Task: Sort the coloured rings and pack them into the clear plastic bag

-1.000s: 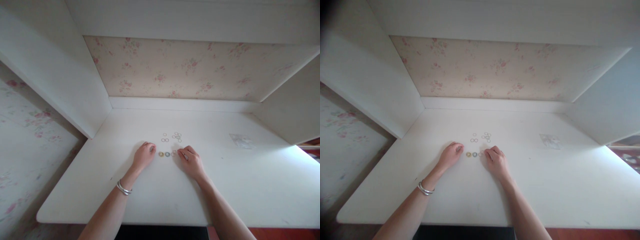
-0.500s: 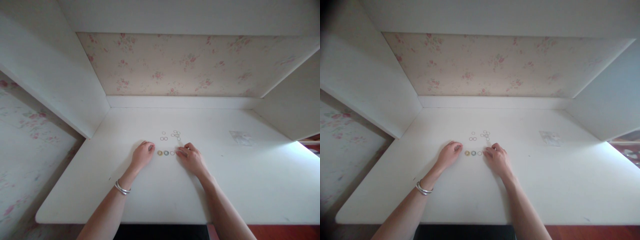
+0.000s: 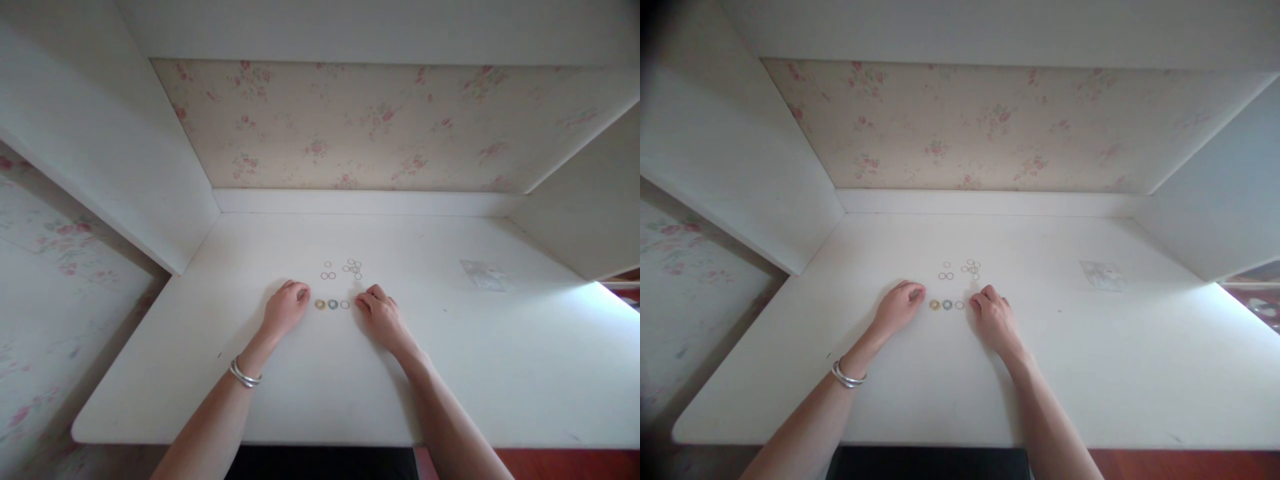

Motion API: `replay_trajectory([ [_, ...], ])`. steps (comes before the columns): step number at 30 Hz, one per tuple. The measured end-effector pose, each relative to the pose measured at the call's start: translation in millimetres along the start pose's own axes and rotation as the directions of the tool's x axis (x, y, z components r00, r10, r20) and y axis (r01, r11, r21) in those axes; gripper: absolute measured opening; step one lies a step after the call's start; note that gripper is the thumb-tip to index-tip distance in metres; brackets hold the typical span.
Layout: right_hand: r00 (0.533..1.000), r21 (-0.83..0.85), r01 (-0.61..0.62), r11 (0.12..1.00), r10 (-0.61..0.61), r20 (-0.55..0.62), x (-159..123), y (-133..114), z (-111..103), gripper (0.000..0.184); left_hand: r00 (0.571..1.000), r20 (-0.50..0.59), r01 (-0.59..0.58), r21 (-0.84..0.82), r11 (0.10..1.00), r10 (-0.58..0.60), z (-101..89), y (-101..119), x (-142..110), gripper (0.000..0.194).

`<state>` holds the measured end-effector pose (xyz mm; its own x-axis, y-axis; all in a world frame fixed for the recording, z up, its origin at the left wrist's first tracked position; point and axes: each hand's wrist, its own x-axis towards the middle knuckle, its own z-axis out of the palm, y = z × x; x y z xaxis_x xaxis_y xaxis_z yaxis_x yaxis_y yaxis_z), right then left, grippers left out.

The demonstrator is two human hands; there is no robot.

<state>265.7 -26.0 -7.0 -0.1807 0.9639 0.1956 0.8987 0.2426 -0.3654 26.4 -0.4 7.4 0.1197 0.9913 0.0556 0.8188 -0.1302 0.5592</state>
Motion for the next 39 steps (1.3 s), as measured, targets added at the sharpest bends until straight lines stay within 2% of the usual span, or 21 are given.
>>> replay_trajectory([
  [3,0.999,0.002,0.036,0.999,-0.036,-0.022,-1,-2,1,0.026,1.0,0.001,0.004,-0.003,1.0,-0.004,0.5,0,1,0.02],
  [7,0.992,0.126,0.113,0.986,-0.107,-0.06,-3,-12,1,0.027,1.0,-0.005,-0.007,-0.001,1.0,0.007,0.7,-1,0,0.02],
  [11,0.988,0.129,0.154,0.98,-0.151,-0.032,-4,-20,2,0.028,1.0,-0.014,-0.011,0.001,1.0,0.011,1.1,-1,0,0.02],
  [15,0.989,0.087,0.148,0.985,-0.149,0.002,-4,-22,4,0.028,1.0,-0.021,-0.015,-0.01,1.0,0.014,1.6,-1,0,0.019],
  [27,0.992,0.091,0.127,0.988,-0.125,-0.028,-4,-18,7,0.025,1.0,-0.008,-0.006,-0.005,1.0,0.006,1.7,0,0,0.02],
  [39,0.986,0.094,0.17,0.981,-0.169,-0.018,-5,-21,3,0.024,1.0,-0.009,-0.019,-0.002,1.0,0.019,1.9,0,0,0.021],
])
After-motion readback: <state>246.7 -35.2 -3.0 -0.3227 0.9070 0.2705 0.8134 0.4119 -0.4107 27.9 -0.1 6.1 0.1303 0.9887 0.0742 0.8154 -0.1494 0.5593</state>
